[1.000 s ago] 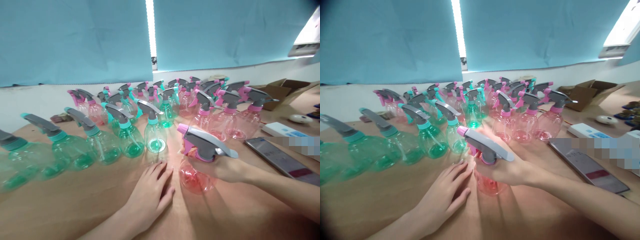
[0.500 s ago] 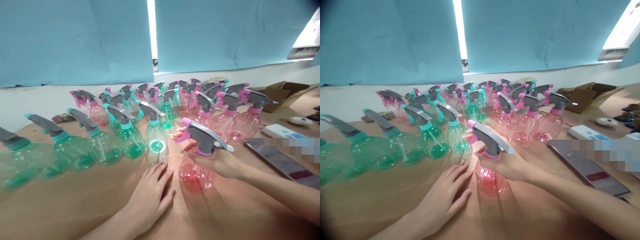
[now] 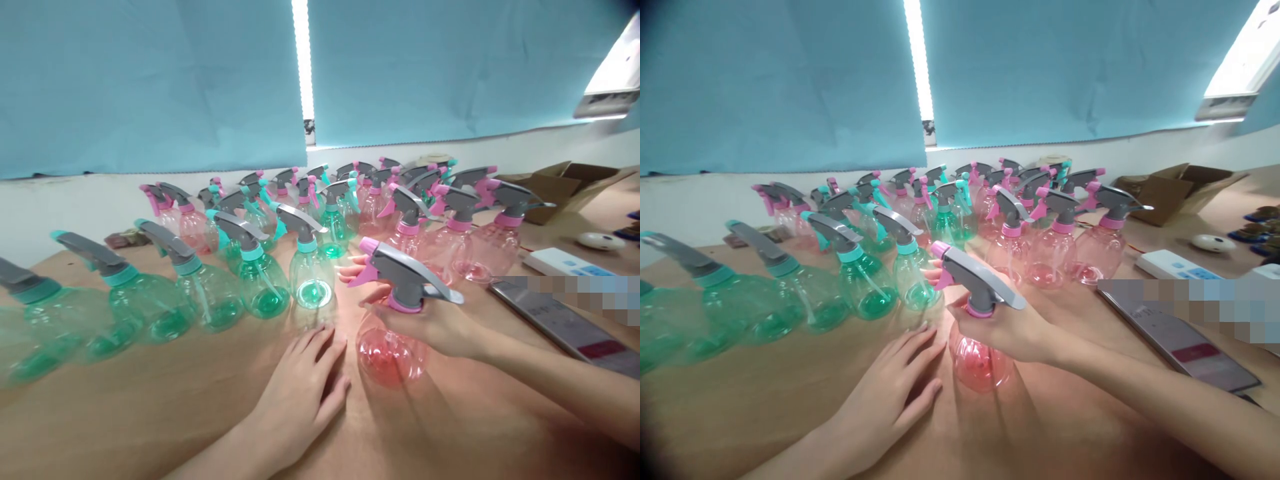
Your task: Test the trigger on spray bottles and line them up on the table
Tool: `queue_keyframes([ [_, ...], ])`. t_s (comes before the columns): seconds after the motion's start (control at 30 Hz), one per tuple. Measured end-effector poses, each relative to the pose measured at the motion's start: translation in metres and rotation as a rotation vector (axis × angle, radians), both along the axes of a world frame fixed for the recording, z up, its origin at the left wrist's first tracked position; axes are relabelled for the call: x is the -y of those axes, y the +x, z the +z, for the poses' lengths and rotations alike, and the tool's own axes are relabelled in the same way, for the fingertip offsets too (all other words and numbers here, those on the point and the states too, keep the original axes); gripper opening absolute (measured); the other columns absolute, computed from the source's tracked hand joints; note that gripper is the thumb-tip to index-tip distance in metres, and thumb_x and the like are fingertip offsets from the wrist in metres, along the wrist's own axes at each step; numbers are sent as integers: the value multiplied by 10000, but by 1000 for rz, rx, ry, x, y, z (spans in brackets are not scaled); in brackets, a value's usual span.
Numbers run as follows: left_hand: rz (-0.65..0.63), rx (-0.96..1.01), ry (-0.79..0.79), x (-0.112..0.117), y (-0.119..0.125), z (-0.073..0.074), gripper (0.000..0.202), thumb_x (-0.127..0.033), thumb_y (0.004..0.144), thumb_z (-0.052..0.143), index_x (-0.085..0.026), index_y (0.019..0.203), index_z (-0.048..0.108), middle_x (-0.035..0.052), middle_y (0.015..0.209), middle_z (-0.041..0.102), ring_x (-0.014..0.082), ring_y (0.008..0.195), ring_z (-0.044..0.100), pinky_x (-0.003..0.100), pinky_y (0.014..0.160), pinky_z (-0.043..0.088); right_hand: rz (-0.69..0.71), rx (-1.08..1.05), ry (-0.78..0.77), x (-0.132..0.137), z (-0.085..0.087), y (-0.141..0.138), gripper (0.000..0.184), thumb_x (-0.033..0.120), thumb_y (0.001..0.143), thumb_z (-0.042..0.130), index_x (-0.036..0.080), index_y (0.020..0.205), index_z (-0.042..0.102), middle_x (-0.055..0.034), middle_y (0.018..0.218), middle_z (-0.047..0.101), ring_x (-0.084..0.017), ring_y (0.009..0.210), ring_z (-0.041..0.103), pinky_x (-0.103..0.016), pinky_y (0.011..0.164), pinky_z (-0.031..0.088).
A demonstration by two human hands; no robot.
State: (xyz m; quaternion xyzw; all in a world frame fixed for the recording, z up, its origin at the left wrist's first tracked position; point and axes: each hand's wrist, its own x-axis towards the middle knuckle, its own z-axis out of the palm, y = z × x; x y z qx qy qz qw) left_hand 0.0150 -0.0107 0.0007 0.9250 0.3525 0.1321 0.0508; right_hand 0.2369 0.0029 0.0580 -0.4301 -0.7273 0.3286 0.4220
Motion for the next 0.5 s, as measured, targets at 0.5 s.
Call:
queue_keyframes([
  [0.5,-4,9,5,-1,0,-1,400,-275,930,513,-136,1305,517,152,1338,532,330,1229,482,520,1001,423,-31,-3,-25,0,0,0,129,193,752,548,268,843,601,8,662,608,-232,721,646,-384,678,538],
])
